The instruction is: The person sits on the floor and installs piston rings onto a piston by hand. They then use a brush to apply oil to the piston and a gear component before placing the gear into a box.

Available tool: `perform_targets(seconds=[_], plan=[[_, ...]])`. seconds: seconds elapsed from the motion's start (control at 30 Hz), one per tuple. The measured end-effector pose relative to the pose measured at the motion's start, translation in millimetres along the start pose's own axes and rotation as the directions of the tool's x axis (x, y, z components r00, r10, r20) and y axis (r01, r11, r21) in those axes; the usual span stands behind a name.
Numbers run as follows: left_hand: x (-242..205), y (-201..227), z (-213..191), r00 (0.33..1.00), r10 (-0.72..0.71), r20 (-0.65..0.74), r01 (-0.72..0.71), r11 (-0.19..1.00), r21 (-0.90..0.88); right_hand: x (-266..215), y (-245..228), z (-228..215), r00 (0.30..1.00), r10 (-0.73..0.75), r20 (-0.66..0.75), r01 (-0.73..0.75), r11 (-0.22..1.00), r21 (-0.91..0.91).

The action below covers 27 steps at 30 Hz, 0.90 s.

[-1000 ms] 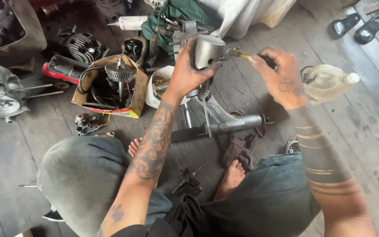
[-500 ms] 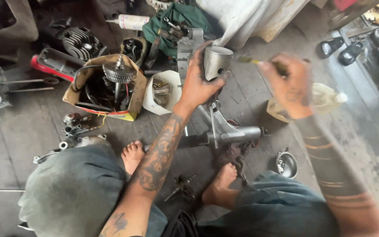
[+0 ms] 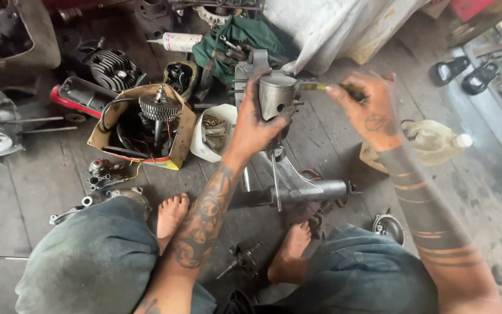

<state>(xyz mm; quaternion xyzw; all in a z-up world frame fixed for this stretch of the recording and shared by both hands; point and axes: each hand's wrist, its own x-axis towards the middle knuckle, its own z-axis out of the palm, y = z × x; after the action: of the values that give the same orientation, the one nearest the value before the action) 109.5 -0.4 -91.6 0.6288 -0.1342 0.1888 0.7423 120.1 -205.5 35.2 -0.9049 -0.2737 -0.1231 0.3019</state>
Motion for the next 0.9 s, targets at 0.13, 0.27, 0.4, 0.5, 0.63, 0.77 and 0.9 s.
perform_targets(seconds=[0.13,0.27,0.4,0.5,0.63,0.77,0.9], plan=[[-1,0,1,1.0,-0.017,-0.01,0.016,0.999,-0.028,-1,2,-3,0.999,-0.033,-0.025,0.028,0.982,-0.189],[-1,2,2,1.0,-0.011,-0.026,0.01,0.998,-0.066,-5,21,3,0.999,-0.022,-0.03,0.02,0.998,-0.068],[-1,0,2,0.999,-0.015,-0.029,0.013,0.998,-0.061,0,8,8,0.999,-0.034,-0.043,0.033,0.999,-0.033],[-3,-2,1,1.0,0.003,-0.027,-0.005,0.999,-0.048,-2,7,10,0.997,-0.054,-0.046,0.053,0.998,-0.033],[1,0,-3,0.999,0.046,0.019,-0.045,0.996,-0.078,5,-4,15,0.992,-0.121,-0.043,0.113,0.981,-0.16],[-1,4,-5,0.998,0.034,0.047,-0.031,0.998,-0.054,3,6,6,0.993,-0.115,-0.003,0.109,0.953,-0.282],[1,1,-4,0.997,0.053,0.059,-0.046,0.992,-0.117,0,8,10,0.991,-0.133,-0.019,0.119,0.932,-0.341]])
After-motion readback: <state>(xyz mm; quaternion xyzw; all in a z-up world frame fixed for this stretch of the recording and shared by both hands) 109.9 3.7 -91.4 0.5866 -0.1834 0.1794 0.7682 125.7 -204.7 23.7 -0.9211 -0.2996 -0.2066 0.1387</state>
